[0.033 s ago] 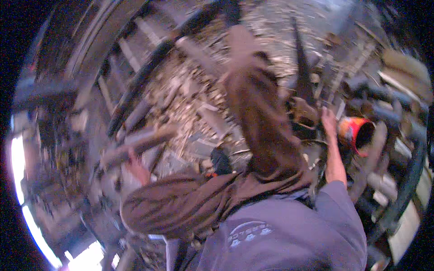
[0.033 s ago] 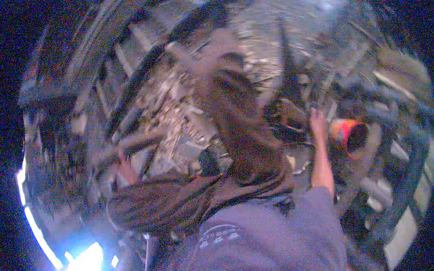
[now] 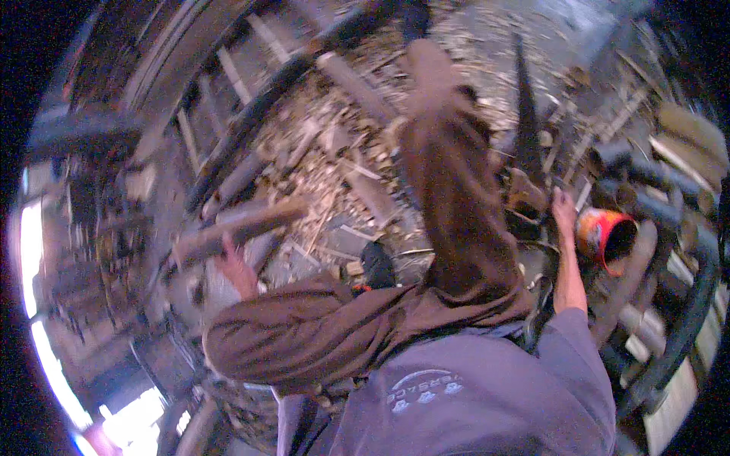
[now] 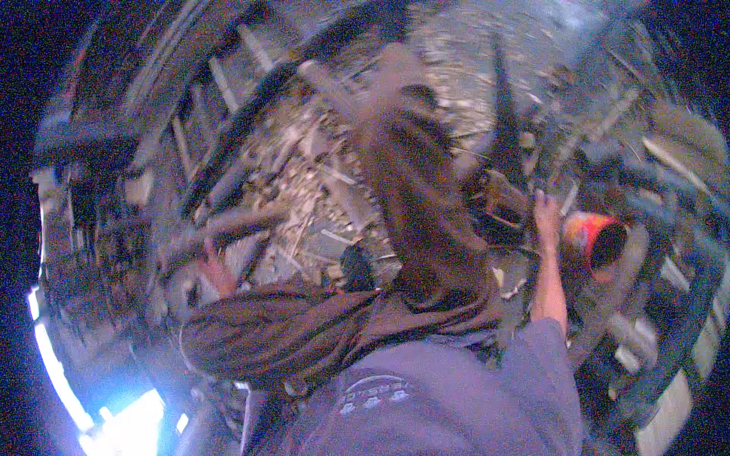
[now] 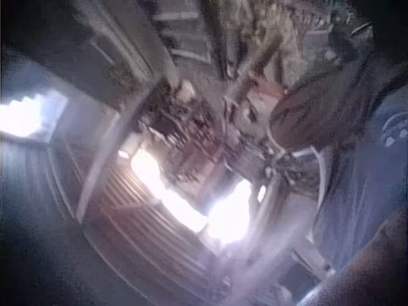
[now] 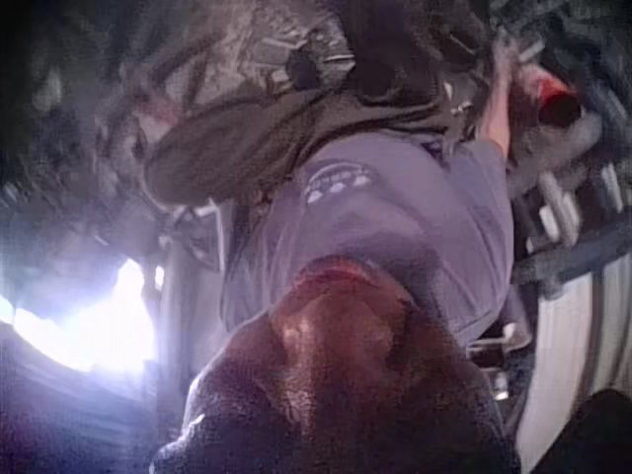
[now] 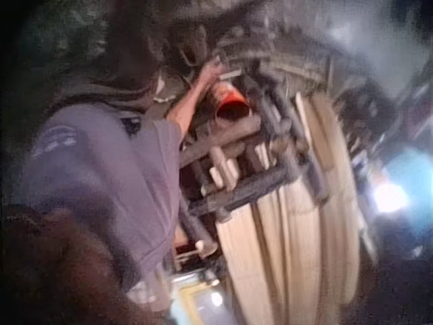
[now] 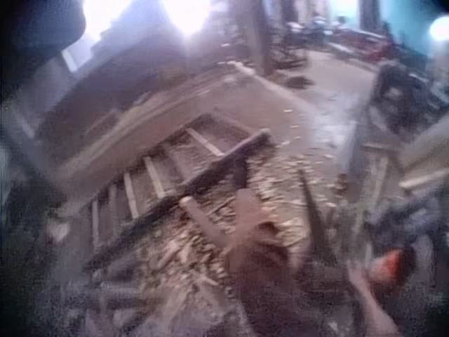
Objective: The person sits on the floor and uses a knife to shave and shape a piece of bamboo. They repeatedly rotate the bamboo and remove thin strips of material, then inspect the surface before continuing to refine the shape.
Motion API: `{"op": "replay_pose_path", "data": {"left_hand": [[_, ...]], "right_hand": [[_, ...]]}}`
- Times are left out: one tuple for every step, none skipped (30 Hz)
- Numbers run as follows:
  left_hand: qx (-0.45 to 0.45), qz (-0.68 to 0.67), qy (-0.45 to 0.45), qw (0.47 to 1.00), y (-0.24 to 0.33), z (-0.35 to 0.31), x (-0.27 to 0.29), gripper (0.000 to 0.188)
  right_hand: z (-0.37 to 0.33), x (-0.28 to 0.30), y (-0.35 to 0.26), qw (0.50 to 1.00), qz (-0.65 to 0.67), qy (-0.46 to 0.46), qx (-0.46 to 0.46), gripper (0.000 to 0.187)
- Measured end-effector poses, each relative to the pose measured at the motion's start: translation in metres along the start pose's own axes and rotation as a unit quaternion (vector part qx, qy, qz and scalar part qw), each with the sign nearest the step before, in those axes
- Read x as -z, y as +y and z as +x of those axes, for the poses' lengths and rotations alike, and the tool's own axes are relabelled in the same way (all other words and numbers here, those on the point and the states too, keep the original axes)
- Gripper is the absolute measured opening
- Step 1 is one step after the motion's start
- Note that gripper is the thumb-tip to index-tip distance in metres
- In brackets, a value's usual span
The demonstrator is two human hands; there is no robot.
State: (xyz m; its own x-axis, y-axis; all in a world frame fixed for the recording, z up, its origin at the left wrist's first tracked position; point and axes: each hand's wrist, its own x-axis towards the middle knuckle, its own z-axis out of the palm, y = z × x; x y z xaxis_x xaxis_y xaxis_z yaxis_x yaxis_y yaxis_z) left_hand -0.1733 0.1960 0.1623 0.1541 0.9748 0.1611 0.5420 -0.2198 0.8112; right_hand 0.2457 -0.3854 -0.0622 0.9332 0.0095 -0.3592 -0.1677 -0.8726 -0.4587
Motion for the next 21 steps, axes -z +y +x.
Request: {"op": "replay_pose_path", "data": {"left_hand": [[0.005, -0.014, 0.010, 1.000, 0.001, -0.002, 0.003, 0.050], [0.011, -0.028, 0.016, 0.999, 0.000, -0.003, 0.007, 0.050], [0.016, -0.048, 0.018, 0.999, -0.001, -0.003, 0.004, 0.049], [0.022, -0.076, 0.021, 0.997, -0.003, -0.004, 0.005, 0.048], [0.033, -0.109, 0.019, 0.993, -0.004, -0.002, 0.008, 0.047], [0.043, -0.166, 0.001, 0.985, -0.010, 0.006, -0.020, 0.047], [0.056, -0.214, 0.002, 0.975, -0.015, 0.008, -0.018, 0.046], [0.049, -0.224, 0.000, 0.973, -0.020, 0.008, -0.016, 0.045], [0.040, -0.218, 0.001, 0.975, -0.031, 0.006, -0.012, 0.045], [-0.055, -0.082, -0.007, 0.995, -0.042, 0.004, -0.002, 0.044], [-0.151, 0.052, 0.008, 0.987, -0.052, 0.003, 0.006, 0.043], [-0.069, -0.016, -0.006, 0.997, -0.043, 0.009, -0.008, 0.041], [0.012, -0.084, -0.010, 0.996, -0.031, 0.014, -0.023, 0.040], [0.009, -0.065, -0.029, 0.997, -0.015, 0.016, -0.044, 0.040], [0.017, -0.028, -0.035, 0.999, -0.009, 0.010, -0.038, 0.041], [0.027, 0.009, -0.045, 0.999, -0.008, 0.006, -0.033, 0.041], [0.005, -0.062, -0.027, 0.998, -0.001, 0.007, -0.037, 0.042], [0.007, -0.014, -0.038, 0.999, 0.000, 0.009, -0.032, 0.042], [0.010, 0.034, -0.047, 0.998, 0.000, 0.010, -0.024, 0.041], [0.016, 0.079, -0.052, 0.995, -0.002, 0.008, -0.016, 0.041], [-0.049, 0.008, -0.055, 0.997, 0.006, 0.007, -0.013, 0.037]], "right_hand": [[0.001, -0.001, 0.001, 1.000, 0.004, 0.008, 0.024, 0.063], [0.003, -0.002, 0.004, 0.999, 0.006, 0.019, 0.044, 0.063], [0.009, -0.001, 0.015, 0.999, -0.025, 0.017, 0.034, 0.063], [0.013, -0.001, 0.019, 0.998, -0.055, 0.017, 0.024, 0.063], [0.016, -0.001, 0.023, 0.998, -0.060, 0.027, 0.012, 0.063], [0.016, 0.014, 0.031, 0.996, -0.069, 0.057, -0.012, 0.064], [0.014, 0.013, 0.020, 0.995, -0.073, 0.064, -0.019, 0.065], [0.008, 0.013, 0.012, 0.997, -0.010, 0.071, -0.035, 0.065], [-0.007, 0.018, -0.009, 0.995, 0.048, 0.075, -0.049, 0.065], [-0.021, 0.028, -0.032, 0.990, 0.103, 0.075, -0.063, 0.065], [-0.028, 0.039, -0.051, 0.996, 0.012, 0.055, -0.068, 0.059], [-0.035, 0.059, -0.059, 0.992, -0.071, 0.056, -0.082, 0.053], [-0.039, 0.066, -0.057, 0.978, 0.147, 0.127, 0.071, 0.046], [-0.051, 0.085, -0.071, 0.944, 0.269, 0.154, 0.114, 0.041], [-0.061, 0.090, -0.095, 0.897, 0.383, 0.145, 0.166, 0.036], [-0.099, 0.121, -0.158, 0.899, 0.411, 0.105, 0.109, 0.032], [-0.110, 0.140, -0.182, 0.900, 0.378, 0.111, 0.187, 0.032], [-0.131, 0.153, -0.223, 0.899, 0.370, 0.109, 0.208, 0.033], [-0.152, 0.163, -0.264, 0.898, 0.362, 0.104, 0.227, 0.036], [-0.190, 0.163, -0.320, 0.899, 0.380, 0.092, 0.197, 0.042], [-0.202, 0.162, -0.345, 0.889, 0.361, 0.061, 0.276, 0.042]]}}
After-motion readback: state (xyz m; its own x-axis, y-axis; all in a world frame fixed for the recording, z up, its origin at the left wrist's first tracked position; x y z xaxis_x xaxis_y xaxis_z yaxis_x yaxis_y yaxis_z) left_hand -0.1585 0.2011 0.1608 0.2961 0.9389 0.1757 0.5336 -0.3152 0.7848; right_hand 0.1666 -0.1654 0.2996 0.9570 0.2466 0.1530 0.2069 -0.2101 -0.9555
